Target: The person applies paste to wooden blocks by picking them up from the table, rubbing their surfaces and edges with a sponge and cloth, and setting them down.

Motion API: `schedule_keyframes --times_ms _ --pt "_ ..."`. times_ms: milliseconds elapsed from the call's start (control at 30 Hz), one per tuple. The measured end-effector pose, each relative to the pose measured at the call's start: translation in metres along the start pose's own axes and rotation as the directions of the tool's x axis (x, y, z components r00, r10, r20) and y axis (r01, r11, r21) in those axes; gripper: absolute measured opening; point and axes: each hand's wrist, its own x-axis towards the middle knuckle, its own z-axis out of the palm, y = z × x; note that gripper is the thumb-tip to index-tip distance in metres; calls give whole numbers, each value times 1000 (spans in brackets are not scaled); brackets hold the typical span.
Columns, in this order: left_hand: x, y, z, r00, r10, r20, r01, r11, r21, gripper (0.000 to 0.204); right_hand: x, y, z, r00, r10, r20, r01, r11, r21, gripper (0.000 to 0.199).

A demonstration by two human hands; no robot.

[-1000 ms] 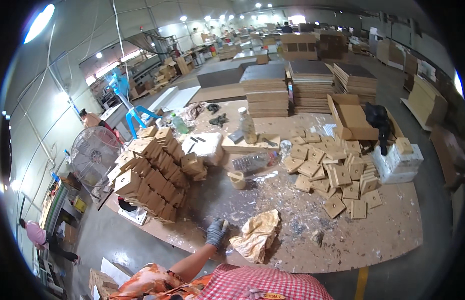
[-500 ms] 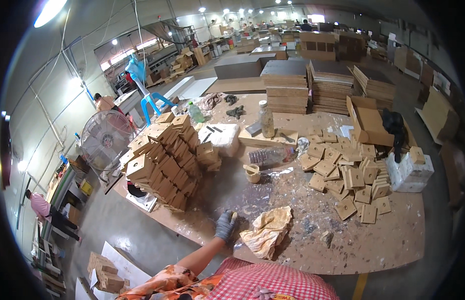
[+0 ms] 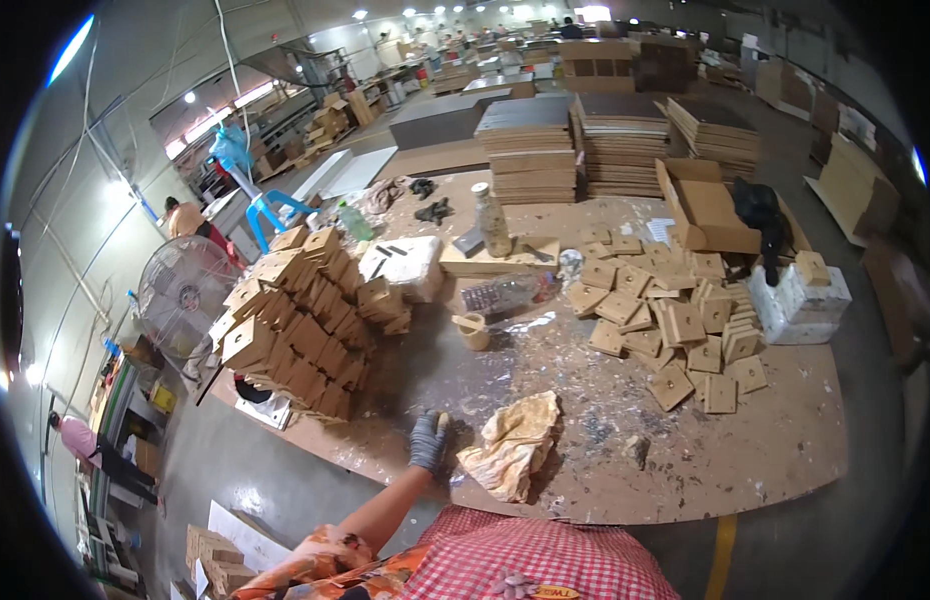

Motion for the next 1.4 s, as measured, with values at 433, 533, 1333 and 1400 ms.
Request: schedule_keyframes --times_ms 433,533,1333,1400 --pt "3 -5 4 1000 12 8 -12 1000 26 30 -25 16 -14 995 61 83 -59 998 -25 21" --pt "7 5 -2 999 32 14 -33 999 33 30 -30 18 -16 991 79 108 -75 996 -41 22" --pt "8 7 4 997 -75 -5 72 967 -244 24 -184 74 -65 860 288 421 -268 957 -109 30" --pt "5 5 2 994 -112 9 110 955 -276 24 -170 75 -63 859 230 457 -208 973 -98 30"
